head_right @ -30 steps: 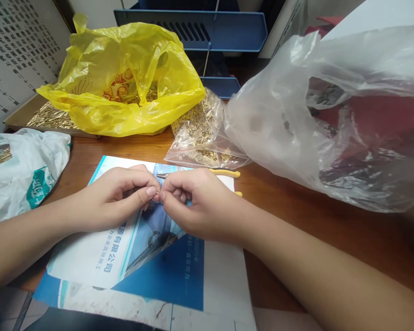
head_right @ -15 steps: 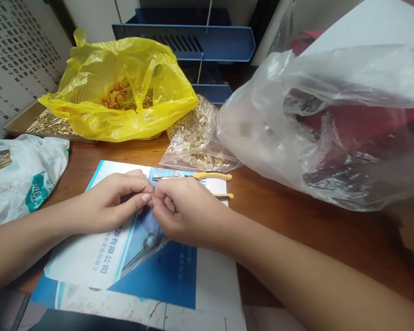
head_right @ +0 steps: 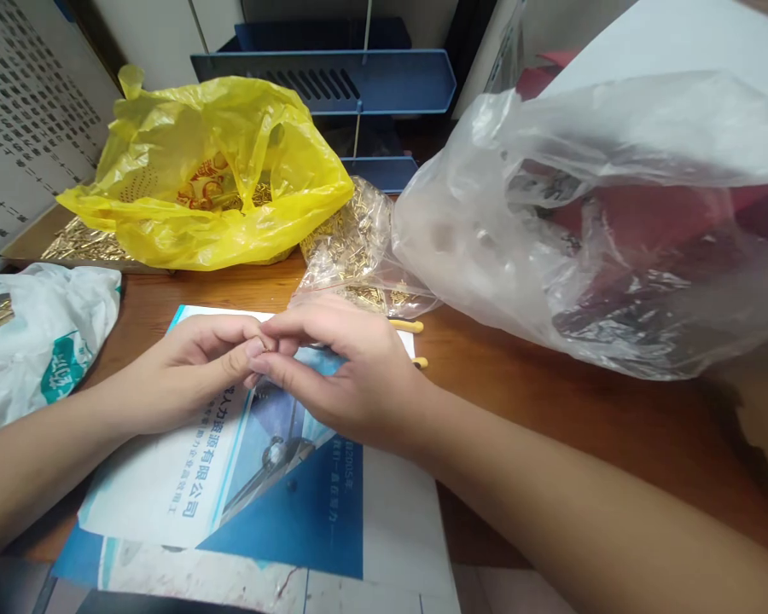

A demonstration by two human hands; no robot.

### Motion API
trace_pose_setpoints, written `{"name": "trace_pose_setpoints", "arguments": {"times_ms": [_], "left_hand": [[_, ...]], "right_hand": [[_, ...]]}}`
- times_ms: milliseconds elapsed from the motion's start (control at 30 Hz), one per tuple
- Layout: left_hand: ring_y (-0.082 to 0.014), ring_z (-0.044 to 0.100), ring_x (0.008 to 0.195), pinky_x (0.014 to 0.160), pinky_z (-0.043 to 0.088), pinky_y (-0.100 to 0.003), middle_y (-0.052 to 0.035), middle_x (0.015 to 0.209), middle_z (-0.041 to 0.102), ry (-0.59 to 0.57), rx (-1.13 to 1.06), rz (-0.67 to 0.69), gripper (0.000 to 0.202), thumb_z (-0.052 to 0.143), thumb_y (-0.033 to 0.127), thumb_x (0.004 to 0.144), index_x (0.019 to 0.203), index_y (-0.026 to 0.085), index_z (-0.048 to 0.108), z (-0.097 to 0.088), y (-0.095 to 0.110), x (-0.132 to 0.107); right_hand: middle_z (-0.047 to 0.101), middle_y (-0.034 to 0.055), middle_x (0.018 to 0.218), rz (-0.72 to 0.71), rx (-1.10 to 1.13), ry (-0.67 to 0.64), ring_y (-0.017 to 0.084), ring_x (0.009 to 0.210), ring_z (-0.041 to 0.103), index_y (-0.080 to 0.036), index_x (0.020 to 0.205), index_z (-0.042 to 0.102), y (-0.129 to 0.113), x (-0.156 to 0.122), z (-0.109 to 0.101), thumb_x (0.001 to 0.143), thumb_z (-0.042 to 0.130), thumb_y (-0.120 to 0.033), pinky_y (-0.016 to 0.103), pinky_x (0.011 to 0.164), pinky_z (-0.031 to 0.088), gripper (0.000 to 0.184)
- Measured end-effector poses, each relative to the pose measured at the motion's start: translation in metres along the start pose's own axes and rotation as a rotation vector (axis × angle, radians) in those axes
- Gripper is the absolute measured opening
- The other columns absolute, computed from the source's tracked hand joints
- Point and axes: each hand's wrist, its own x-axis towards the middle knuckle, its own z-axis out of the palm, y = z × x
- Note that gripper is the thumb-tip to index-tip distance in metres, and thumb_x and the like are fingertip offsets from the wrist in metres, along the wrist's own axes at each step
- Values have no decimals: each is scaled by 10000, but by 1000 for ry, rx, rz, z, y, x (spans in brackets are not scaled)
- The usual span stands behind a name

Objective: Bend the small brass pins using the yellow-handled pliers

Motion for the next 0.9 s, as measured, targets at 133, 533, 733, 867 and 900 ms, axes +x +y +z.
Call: {"name": "trace_pose_setpoints", "arguments": {"times_ms": [133, 533, 733, 867, 900], "left_hand": [[-98, 502, 653, 621, 416, -208, 8, 694, 561, 0, -24, 36, 387, 576, 462, 976, 761, 141, 599, 3, -2, 1], [-110, 491, 634, 597, 399, -217, 5, 661, 555, 47, 22, 79, 365, 575, 431, 976, 767, 150, 679, 5, -2, 0], [-137, 536, 670, 625, 435, -233, -25, 706, 617, 64, 47, 78, 407, 585, 496, 955, 783, 146, 702, 6, 3, 0], [-123, 515, 644, 614, 424, -228, -18, 676, 596, 56, 25, 68, 411, 579, 467, 966, 733, 139, 666, 7, 4, -1], [-123, 514, 642, 610, 422, -228, -17, 673, 593, 59, 22, 67, 410, 583, 466, 964, 731, 139, 666, 7, 3, -1]], "right_hand": [[692, 25, 773, -125, -11, 113, 130, 752, 645, -195, 862, 720, 2, -1, 4, 850, 716, -84, 286, 717, 548, 111], [685, 32, 771, -156, -64, 121, 139, 758, 642, -183, 878, 720, 3, 0, 5, 831, 754, -95, 298, 711, 555, 105], [691, 29, 776, -143, -86, 104, 142, 749, 630, -186, 874, 708, 3, -2, 4, 839, 752, -113, 309, 713, 546, 92], [691, 22, 768, -138, -88, 102, 140, 752, 626, -186, 873, 704, 2, -2, 4, 843, 751, -119, 308, 715, 542, 87], [691, 25, 770, -141, -84, 105, 139, 755, 627, -179, 872, 704, 2, -2, 4, 841, 751, -113, 306, 715, 542, 87]]}}
